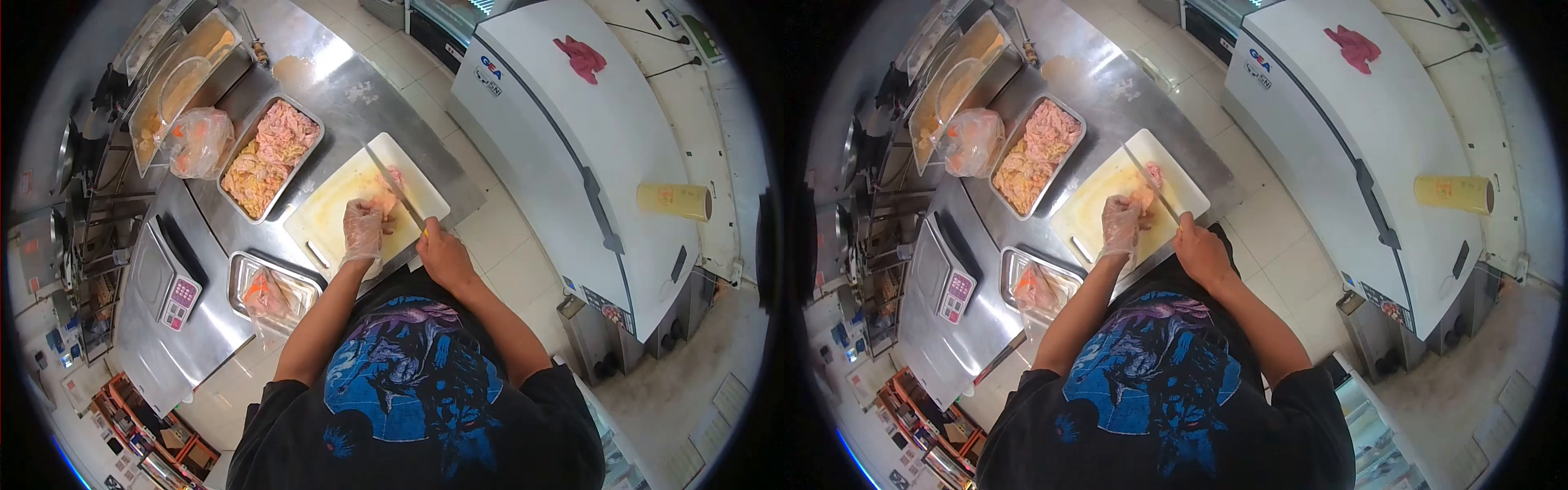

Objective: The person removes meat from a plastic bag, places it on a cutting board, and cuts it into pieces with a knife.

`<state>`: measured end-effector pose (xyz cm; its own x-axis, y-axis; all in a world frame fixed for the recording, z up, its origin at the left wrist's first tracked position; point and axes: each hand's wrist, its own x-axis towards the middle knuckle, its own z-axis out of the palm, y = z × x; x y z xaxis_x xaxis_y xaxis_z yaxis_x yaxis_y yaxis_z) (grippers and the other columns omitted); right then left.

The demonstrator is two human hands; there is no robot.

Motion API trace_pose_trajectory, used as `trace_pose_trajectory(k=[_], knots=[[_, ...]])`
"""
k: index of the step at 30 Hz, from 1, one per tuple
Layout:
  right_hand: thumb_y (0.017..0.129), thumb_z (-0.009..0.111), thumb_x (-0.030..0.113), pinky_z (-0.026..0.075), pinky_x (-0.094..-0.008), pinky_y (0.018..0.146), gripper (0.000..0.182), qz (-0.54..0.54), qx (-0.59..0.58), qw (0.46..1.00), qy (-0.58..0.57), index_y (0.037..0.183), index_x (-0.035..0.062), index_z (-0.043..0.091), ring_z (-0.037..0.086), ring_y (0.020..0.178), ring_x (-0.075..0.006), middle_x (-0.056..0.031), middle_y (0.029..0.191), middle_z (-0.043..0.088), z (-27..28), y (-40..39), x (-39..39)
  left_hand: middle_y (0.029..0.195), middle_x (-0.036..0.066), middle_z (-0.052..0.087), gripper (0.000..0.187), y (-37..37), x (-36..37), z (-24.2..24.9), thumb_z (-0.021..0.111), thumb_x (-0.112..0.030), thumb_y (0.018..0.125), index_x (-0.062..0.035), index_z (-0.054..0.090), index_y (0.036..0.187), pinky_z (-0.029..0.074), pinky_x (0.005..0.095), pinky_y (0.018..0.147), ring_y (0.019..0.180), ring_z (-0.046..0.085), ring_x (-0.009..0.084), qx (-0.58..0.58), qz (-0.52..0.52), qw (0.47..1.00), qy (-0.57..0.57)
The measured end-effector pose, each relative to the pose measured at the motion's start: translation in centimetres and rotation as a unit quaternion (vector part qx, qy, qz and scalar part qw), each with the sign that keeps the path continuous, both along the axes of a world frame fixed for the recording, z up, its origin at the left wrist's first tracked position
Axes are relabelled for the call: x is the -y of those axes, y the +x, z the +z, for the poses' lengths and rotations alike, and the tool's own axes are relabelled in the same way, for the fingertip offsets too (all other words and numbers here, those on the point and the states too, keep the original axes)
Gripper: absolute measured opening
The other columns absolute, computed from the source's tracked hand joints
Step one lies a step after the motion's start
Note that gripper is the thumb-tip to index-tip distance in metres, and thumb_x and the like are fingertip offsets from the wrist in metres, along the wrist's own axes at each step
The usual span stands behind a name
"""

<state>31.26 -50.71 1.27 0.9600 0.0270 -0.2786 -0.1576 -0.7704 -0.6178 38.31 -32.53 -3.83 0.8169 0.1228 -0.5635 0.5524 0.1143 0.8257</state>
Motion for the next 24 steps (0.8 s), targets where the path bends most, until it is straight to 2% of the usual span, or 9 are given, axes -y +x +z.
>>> trace_pose_trajectory(k=[4, 6, 7, 9, 12, 16, 18, 21, 24], knots=[[0.104, 0.058, 0.021, 0.059, -0.0618, 0.068, 0.023, 0.056, -0.036, 0.997, -0.036, 0.113, 0.0025, 0.048, 0.074, 0.077, -0.0498, -0.0263, 0.082, 0.074, -1.8, -0.8, -0.7, 0.084, 0.009, 0.07, 0.021, -0.6, -0.6, -2.0, 0.07, -0.013, 0.105, -0.0049, 0.05, 0.106, 0.06, 0.0336, 0.059, 0.066, 0.074, 0.0207, -0.04, -0.018, 0.997, 0.06], [0.103, 0.058, 0.021, 0.06, -0.0616, 0.069, 0.024, 0.081, -0.051, 0.994, -0.051, 0.114, 0.0024, 0.049, 0.075, 0.078, -0.0487, -0.0253, 0.082, 0.075, -1.6, -0.9, -1.2, 0.079, 0.013, 0.071, 0.022, -0.7, -1.5, -3.4, 0.074, -0.016, 0.099, -0.0051, 0.055, 0.103, 0.06, 0.0448, 0.063, 0.068, 0.076, 0.0281, -0.006, -0.119, 0.962, 0.245], [0.102, 0.059, 0.022, 0.06, -0.0613, 0.07, 0.025, 0.081, -0.062, 0.993, -0.063, 0.114, 0.0023, 0.049, 0.075, 0.079, -0.0481, -0.0248, 0.082, 0.075, -1.4, -0.8, -1.2, 0.079, 0.013, 0.071, 0.022, -0.9, -2.1, -3.9, 0.074, -0.016, 0.099, -0.0051, 0.055, 0.103, 0.06, 0.0448, 0.063, 0.068, 0.076, 0.0281, -0.006, -0.116, 0.963, 0.245], [0.102, 0.06, 0.022, 0.061, -0.0611, 0.071, 0.026, 0.082, -0.072, 0.991, -0.077, 0.114, 0.0022, 0.05, 0.076, 0.08, -0.0475, -0.0243, 0.082, 0.075, -0.9, -0.6, -1.1, 0.077, 0.015, 0.071, 0.019, -1.4, -2.6, -3.8, 0.072, -0.017, 0.101, -0.0049, 0.057, 0.1, 0.059, 0.0459, 0.06, 0.066, 0.075, 0.0298, 0.113, -0.151, 0.907, 0.377], [0.102, 0.06, 0.022, 0.061, -0.0603, 0.072, 0.026, 0.097, -0.05, 0.99, -0.093, 0.114, 0.0019, 0.05, 0.076, 0.08, -0.0482, -0.0253, 0.081, 0.075, -0.6, -0.4, -0.6, 0.077, 0.018, 0.071, 0.017, -1.4, -3.5, -2.4, 0.071, -0.015, 0.098, -0.0048, 0.058, 0.1, 0.059, 0.0514, 0.069, 0.072, 0.074, 0.0397, 0.179, -0.182, 0.872, 0.417], [0.103, 0.062, 0.023, 0.062, -0.0597, 0.072, 0.027, 0.096, -0.044, 0.989, -0.099, 0.114, 0.0019, 0.05, 0.076, 0.081, -0.0491, -0.0263, 0.083, 0.075, -1.0, -0.4, -1.1, 0.089, 0.02, 0.073, 0.013, -1.6, -4.3, 0.6, 0.069, -0.011, 0.096, -0.0043, 0.064, 0.106, 0.059, 0.0518, 0.077, 0.086, 0.074, 0.0423, 0.121, -0.238, 0.882, 0.389], [0.103, 0.063, 0.024, 0.061, -0.0598, 0.073, 0.028, 0.095, -0.043, 0.988, -0.11, 0.115, 0.002, 0.049, 0.076, 0.081, -0.0493, -0.0264, 0.083, 0.075, -0.9, -0.1, -1.3, 0.097, 0.02, 0.073, 0.016, -1.8, -4.7, 0.1, 0.067, -0.012, 0.097, -0.0042, 0.067, 0.112, 0.058, 0.049, 0.079, 0.092, 0.072, 0.0394, 0.401, -0.223, 0.791, 0.404], [0.103, 0.064, 0.024, 0.061, -0.0599, 0.072, 0.029, 0.063, -0.049, 0.989, -0.126, 0.115, 0.002, 0.049, 0.075, 0.081, -0.0498, -0.027, 0.085, 0.075, -0.6, 0.2, -1.5, 0.104, 0.018, 0.071, 0.031, -2.0, -5.0, -0.3, 0.069, -0.012, 0.095, -0.0048, 0.07, 0.125, 0.058, 0.0467, 0.083, 0.097, 0.071, 0.037, 0.318, -0.3, 0.755, 0.488], [0.103, 0.063, 0.023, 0.062, -0.0596, 0.073, 0.029, 0.094, -0.04, 0.987, -0.125, 0.115, 0.0018, 0.048, 0.075, 0.081, -0.0496, -0.0274, 0.086, 0.075, -0.4, 0.3, -2.0, 0.101, 0.017, 0.07, 0.037, -2.1, -4.6, 0.6, 0.071, -0.014, 0.093, -0.0047, 0.07, 0.129, 0.058, 0.0472, 0.08, 0.093, 0.069, 0.0372, 0.303, -0.256, 0.775, 0.491]])
